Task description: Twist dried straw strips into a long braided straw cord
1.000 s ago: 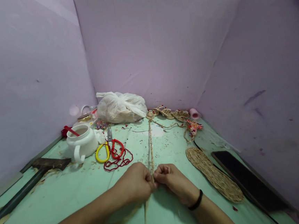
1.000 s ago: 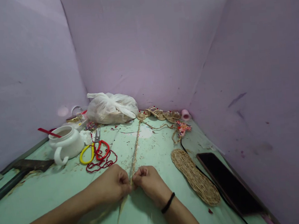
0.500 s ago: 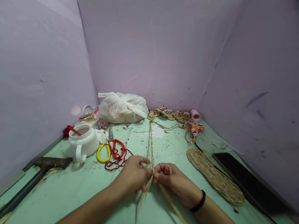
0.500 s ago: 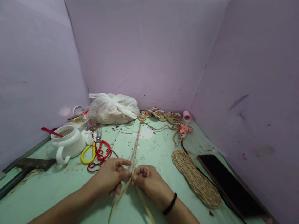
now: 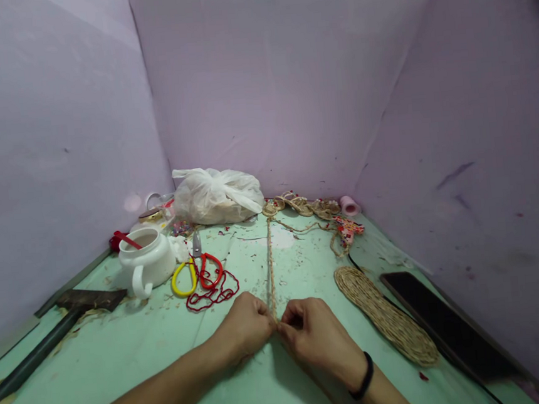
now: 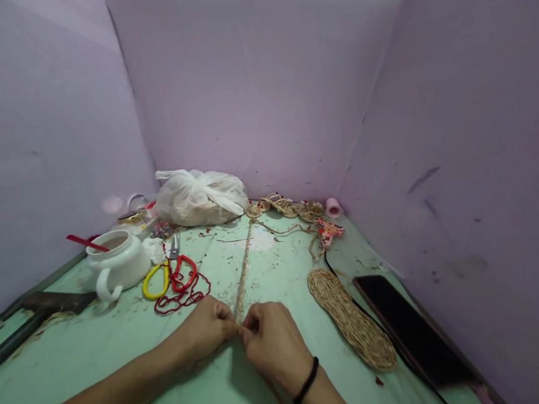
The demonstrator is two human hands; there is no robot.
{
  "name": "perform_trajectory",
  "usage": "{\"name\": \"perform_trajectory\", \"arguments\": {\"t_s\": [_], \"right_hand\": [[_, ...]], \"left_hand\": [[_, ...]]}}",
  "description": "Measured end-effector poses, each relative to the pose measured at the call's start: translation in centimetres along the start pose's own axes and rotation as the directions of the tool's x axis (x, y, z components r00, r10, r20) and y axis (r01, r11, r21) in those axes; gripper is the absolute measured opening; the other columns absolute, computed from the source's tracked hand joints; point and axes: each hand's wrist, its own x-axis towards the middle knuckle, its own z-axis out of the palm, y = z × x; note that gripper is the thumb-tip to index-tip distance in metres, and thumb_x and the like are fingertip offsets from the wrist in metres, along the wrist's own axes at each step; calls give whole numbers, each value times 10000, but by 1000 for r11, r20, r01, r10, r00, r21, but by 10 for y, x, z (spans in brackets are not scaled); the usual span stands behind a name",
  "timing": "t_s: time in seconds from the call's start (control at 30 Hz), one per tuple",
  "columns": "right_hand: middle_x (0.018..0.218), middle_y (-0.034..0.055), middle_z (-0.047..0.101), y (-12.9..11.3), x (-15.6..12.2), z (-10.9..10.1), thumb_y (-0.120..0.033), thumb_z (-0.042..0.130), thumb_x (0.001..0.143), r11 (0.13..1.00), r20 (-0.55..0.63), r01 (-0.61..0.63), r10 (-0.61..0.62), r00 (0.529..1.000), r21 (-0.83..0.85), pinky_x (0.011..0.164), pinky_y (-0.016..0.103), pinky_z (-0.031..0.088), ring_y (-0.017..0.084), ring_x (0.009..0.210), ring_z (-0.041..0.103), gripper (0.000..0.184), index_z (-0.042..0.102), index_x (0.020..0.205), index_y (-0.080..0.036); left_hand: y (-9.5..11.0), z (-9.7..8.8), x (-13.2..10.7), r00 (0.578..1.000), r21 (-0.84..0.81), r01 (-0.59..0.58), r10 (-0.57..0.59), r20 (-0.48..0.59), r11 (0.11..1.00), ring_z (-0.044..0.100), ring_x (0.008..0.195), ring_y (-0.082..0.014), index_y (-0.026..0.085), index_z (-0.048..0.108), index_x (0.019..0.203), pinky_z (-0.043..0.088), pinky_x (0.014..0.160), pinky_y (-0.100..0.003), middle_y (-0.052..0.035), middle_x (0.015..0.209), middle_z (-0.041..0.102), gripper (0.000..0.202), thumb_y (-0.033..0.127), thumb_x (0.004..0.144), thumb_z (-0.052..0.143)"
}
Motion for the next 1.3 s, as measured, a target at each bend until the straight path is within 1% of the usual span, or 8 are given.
{"name": "perform_trajectory", "arguments": {"t_s": [0.2,0.37,0.47,0.6,0.8,1.03,1.17,1.3], "right_hand": [[516,11,583,-12,-11,-5,-192,508,636,997,114,77,-77,991,0,437,198,277,100,477,471,133,611,563,-149],[489,-13,522,-11,-10,-10,-184,517,643,984,186,139,-157,970,110,433,189,266,75,463,413,132,605,557,-136],[465,-12,497,-6,-5,-15,-264,570,637,959,286,28,-112,952,282,428,193,273,67,437,388,175,574,531,-125],[506,-7,513,-1,4,-18,-391,598,618,800,209,-179,69,976,573,482,205,337,67,456,426,276,522,570,-130],[505,-41,482,-7,3,-7,-336,630,556,558,465,-423,73,882,714,443,197,340,63,432,442,262,485,671,-150],[336,-75,343,-3,8,2,-149,537,564,751,302,-361,224,927,553,358,193,122,18,326,236,94,492,485,-127],[358,-57,418,-2,9,3,-140,532,543,711,314,-397,254,915,581,346,193,144,26,320,276,70,495,485,-134],[345,-62,423,-3,8,3,-125,527,527,659,330,-408,247,911,632,339,189,142,27,314,285,56,491,488,-142]], "left_hand": [[4,-1,-2,984,-144,146,-128,124,979,253,218,-73,169,410,396,128,266,-196,53,264,311,135,147,525,440],[9,-6,-4,981,-269,123,-75,180,955,233,220,-46,158,433,417,119,261,-188,60,293,349,99,152,512,463],[13,-8,-5,981,-264,99,-49,189,959,193,227,-35,156,433,412,94,276,-196,74,270,293,109,137,504,489],[18,-8,-7,979,-235,102,-55,197,967,192,246,-31,151,453,433,104,301,-196,78,280,291,93,147,513,501],[9,-8,-4,976,-162,-11,46,215,987,206,320,-31,147,444,419,119,350,-203,65,321,313,94,169,500,486],[4,-10,0,987,187,-89,61,148,978,282,386,-59,126,527,473,187,394,-205,44,383,346,89,171,521,467],[7,-10,-12,983,556,-165,183,23,815,350,445,-79,128,537,465,206,438,-213,15,417,392,160,212,584,472],[10,-4,-32,953,701,-250,297,57,668,467,520,-124,154,604,590,253,484,-233,-37,540,545,249,250,698,401]]}}
